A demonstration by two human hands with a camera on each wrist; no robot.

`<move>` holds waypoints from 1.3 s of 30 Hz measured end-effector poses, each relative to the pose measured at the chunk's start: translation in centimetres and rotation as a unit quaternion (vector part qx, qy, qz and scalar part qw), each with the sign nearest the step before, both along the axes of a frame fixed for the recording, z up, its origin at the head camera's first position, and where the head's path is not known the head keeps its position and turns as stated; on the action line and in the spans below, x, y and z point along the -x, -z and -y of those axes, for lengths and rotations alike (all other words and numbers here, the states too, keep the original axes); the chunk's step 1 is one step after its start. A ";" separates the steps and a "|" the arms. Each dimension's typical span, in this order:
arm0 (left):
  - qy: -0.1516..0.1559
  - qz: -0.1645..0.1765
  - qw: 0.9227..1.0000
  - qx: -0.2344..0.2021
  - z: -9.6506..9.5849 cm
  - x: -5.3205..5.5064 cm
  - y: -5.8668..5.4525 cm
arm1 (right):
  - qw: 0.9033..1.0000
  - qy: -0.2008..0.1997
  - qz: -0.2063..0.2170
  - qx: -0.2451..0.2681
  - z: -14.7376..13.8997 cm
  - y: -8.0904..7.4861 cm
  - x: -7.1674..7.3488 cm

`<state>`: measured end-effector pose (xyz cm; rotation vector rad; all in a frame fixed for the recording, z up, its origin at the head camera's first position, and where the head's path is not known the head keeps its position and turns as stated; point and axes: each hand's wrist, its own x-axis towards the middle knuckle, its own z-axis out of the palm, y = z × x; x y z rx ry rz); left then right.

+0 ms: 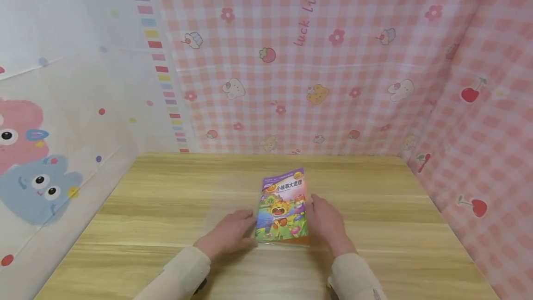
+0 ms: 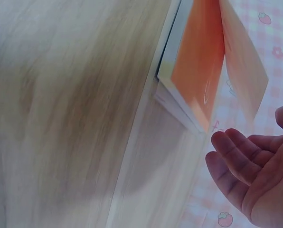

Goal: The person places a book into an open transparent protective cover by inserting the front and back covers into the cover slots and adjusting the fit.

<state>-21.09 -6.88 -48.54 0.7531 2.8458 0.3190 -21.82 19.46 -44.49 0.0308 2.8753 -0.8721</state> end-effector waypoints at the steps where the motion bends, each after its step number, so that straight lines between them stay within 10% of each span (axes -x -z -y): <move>1: -0.001 -0.001 1.000 -0.007 0.1 0.1 0.0 | 1.000 0.003 0.002 0.006 0.1 0.0 0.1; 18: -0.088 -0.017 0.994 -0.064 4.6 2.5 -0.9 | 0.998 0.015 -0.007 0.067 1.8 -0.3 0.6; 39: -0.130 0.009 0.989 -0.075 4.7 3.1 -0.4 | 0.979 -0.034 -0.136 0.149 5.0 0.1 2.0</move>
